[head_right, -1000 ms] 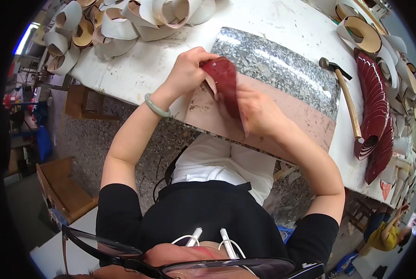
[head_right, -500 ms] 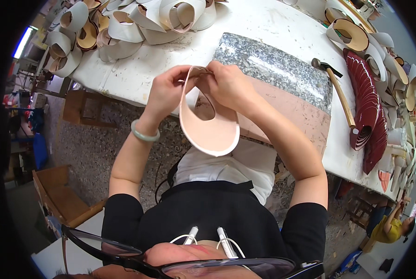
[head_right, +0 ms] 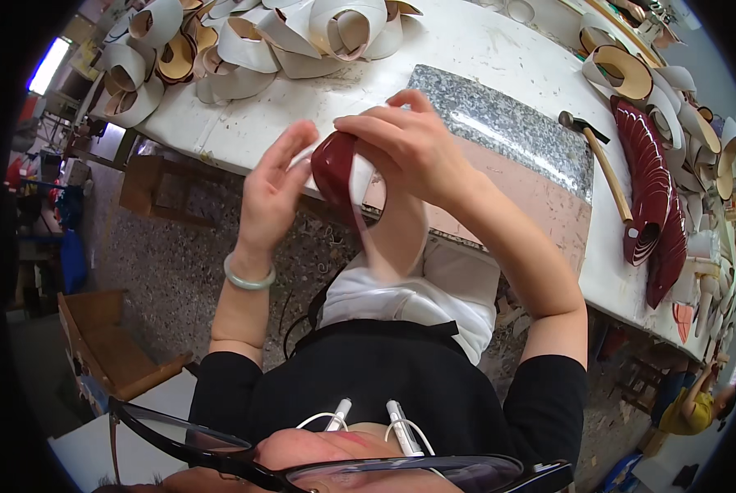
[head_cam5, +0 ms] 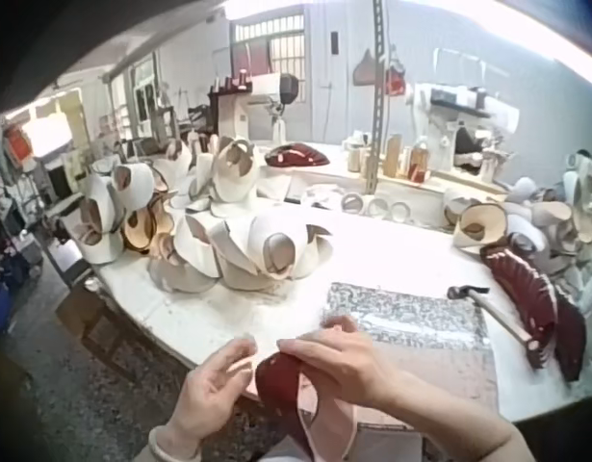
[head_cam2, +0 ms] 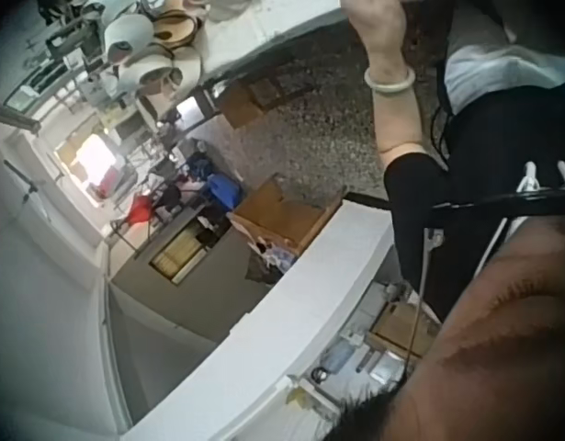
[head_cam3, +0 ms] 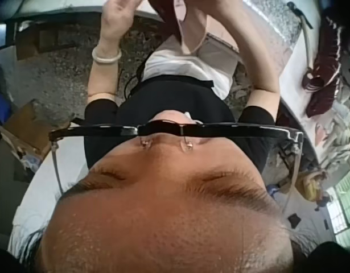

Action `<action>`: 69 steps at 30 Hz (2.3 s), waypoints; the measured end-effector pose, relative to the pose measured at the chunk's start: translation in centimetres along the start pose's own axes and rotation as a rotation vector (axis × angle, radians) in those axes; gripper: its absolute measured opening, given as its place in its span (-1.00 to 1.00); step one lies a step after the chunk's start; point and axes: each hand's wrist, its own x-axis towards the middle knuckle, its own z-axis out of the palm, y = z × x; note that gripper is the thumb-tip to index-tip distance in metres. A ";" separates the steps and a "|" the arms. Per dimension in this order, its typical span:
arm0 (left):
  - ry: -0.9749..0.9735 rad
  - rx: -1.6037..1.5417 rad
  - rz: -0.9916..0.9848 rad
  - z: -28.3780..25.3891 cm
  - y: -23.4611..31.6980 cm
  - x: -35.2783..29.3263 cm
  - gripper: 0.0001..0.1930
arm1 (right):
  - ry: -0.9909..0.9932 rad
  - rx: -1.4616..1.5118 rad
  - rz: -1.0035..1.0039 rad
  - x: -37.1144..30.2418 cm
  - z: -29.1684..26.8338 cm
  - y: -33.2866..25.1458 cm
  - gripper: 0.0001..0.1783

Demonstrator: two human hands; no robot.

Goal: The person assembles shoe components by aligning shoe uppers with linings, pressing and folding them together by hand, and hammering the edges with a hammer.

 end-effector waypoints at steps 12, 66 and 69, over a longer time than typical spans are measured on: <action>-0.135 -0.368 -0.003 2.1 4.5 -1.6 -0.69 | 0.029 1.100 0.685 -0.7 -0.7 -5.5 -0.66; -0.775 1.339 0.348 19.5 -3.6 12.2 -0.75 | -0.386 -0.290 0.271 -16.2 -8.3 8.0 -0.52; -0.871 1.402 0.268 21.8 -3.1 13.7 -0.76 | -0.586 -0.369 0.403 -16.9 -8.5 8.4 -0.34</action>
